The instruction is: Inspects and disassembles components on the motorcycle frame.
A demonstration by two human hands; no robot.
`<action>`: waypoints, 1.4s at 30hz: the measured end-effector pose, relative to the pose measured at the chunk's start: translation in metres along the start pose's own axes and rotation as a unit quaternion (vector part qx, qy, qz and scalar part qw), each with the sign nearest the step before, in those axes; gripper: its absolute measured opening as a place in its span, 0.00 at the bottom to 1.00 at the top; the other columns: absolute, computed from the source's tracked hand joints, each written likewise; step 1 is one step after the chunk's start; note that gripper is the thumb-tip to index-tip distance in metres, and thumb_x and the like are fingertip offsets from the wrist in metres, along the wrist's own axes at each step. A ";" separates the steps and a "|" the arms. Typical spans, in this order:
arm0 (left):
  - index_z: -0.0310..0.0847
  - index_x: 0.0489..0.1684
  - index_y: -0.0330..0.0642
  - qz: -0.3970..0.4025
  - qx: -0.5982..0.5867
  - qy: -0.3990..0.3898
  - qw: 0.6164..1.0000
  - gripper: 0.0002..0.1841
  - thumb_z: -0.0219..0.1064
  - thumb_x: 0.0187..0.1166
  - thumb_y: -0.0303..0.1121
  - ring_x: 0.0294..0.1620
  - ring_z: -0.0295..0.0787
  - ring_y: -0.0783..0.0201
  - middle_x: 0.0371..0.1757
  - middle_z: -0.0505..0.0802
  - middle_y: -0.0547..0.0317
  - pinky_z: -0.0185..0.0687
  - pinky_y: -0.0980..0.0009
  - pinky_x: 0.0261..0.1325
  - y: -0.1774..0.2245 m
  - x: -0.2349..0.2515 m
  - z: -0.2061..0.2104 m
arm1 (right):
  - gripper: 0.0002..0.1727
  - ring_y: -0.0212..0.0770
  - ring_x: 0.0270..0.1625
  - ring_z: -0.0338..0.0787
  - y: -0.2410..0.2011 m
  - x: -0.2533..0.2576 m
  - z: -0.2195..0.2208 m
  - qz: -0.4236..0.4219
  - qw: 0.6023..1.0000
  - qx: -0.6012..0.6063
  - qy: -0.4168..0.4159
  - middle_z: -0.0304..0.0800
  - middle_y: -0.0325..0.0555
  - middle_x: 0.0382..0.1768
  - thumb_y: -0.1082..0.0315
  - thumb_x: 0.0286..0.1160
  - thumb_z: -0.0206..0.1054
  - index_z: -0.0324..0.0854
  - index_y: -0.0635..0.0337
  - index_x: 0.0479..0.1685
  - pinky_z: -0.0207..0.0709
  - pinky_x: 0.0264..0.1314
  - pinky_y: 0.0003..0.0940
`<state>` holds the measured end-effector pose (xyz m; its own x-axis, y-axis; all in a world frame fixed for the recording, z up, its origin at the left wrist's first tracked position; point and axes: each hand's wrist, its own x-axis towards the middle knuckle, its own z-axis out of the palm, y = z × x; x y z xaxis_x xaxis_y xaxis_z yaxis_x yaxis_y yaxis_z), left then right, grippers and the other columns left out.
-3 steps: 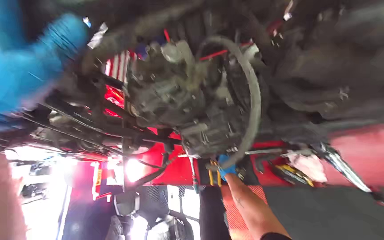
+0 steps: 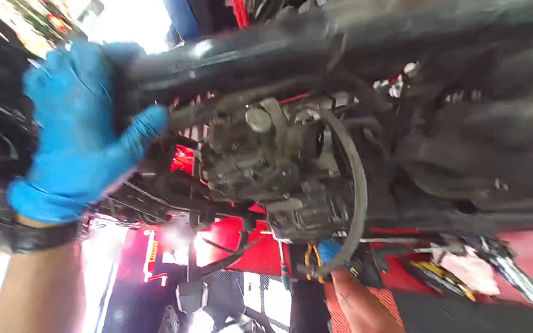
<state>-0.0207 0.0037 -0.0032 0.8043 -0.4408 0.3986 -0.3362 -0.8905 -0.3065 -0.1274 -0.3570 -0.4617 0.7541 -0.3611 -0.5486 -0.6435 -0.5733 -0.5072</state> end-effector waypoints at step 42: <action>0.64 0.90 0.38 -0.103 -0.365 -0.198 0.904 0.31 0.41 0.95 0.47 0.88 0.70 0.63 0.86 0.77 0.51 0.61 0.60 0.91 0.091 -0.044 0.012 | 0.24 0.44 0.61 0.92 -0.250 -0.214 -0.019 -0.578 0.713 0.385 0.093 0.90 0.62 0.60 0.57 0.69 0.77 0.86 0.67 0.57 0.86 0.64 0.33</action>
<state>-0.0812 -0.0562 -0.0587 0.9507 -0.3102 -0.0030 -0.2760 -0.8502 0.4483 -0.1257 -0.1501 -0.2052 0.7972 -0.1065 0.5942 0.5959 -0.0188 -0.8028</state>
